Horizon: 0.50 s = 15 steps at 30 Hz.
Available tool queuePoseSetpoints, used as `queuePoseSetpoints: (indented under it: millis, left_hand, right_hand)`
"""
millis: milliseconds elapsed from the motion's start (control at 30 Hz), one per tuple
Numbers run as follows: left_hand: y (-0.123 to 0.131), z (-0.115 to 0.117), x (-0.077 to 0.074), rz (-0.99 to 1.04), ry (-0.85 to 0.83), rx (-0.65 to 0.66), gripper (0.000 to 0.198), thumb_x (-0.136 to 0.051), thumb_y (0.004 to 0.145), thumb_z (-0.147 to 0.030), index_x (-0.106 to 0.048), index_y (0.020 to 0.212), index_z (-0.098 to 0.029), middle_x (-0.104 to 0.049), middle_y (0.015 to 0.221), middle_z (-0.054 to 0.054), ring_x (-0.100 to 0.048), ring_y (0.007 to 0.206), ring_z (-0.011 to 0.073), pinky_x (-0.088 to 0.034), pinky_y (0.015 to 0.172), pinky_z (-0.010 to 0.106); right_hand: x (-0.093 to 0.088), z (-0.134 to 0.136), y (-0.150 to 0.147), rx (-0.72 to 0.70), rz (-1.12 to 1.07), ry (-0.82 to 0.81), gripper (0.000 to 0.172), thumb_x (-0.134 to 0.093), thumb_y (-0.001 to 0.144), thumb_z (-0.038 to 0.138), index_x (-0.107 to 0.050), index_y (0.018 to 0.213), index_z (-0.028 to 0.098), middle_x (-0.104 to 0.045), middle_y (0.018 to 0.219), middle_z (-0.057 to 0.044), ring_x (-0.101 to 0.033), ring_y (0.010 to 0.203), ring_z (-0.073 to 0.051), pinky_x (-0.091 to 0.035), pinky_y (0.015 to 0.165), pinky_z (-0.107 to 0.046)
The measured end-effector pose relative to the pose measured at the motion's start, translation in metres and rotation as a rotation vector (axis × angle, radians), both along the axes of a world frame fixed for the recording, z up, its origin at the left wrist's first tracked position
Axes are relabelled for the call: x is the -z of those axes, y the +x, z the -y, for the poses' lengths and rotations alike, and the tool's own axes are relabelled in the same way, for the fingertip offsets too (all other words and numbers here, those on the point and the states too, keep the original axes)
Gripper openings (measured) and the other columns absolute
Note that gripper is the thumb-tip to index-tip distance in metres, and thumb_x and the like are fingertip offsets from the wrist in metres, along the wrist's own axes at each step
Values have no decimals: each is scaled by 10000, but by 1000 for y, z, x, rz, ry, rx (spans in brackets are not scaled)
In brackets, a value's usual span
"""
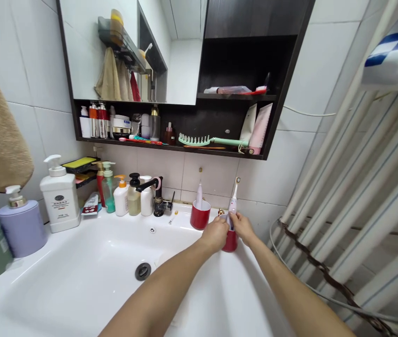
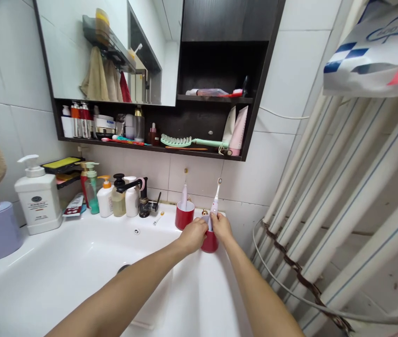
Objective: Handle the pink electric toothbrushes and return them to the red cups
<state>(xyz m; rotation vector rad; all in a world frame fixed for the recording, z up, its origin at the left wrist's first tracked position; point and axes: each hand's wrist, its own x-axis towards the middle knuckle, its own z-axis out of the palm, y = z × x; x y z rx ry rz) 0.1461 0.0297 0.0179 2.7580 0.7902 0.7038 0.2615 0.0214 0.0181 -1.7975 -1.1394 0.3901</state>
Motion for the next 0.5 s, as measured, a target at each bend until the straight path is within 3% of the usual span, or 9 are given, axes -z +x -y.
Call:
queuePoseSetpoints:
  millis: [167, 333, 500]
  left_hand:
    - [8, -25, -4, 0, 54, -96, 236, -358, 681, -116, -515, 856, -141, -477, 926, 83, -379, 908, 189, -325, 748, 287]
    - [-15, -55, -5, -14, 43, -364, 264, -418, 655, -141, -494, 905, -104, -440, 985, 108, -350, 957, 208, -256, 819, 317]
    - [-44, -55, 1, -21, -103, -305, 195, -419, 643, -139, -528, 805, -141, -452, 954, 60, -382, 922, 165, -318, 740, 242]
  right_hand:
    - [-4, -24, 11, 28, 45, -45, 264, -395, 750, 275, -448, 975, 148, -486, 984, -43, -492, 824, -146, -412, 690, -339]
    - [-8, -33, 14, 38, 57, -40, 261, -396, 750, 277, -453, 969, 147, -490, 974, -40, -496, 813, -143, -416, 682, -334]
    - [-20, -15, 0, 175, 86, 128, 303, -375, 747, 276, -426, 1010, 134, -460, 1039, -87, -434, 935, -181, -329, 795, -367]
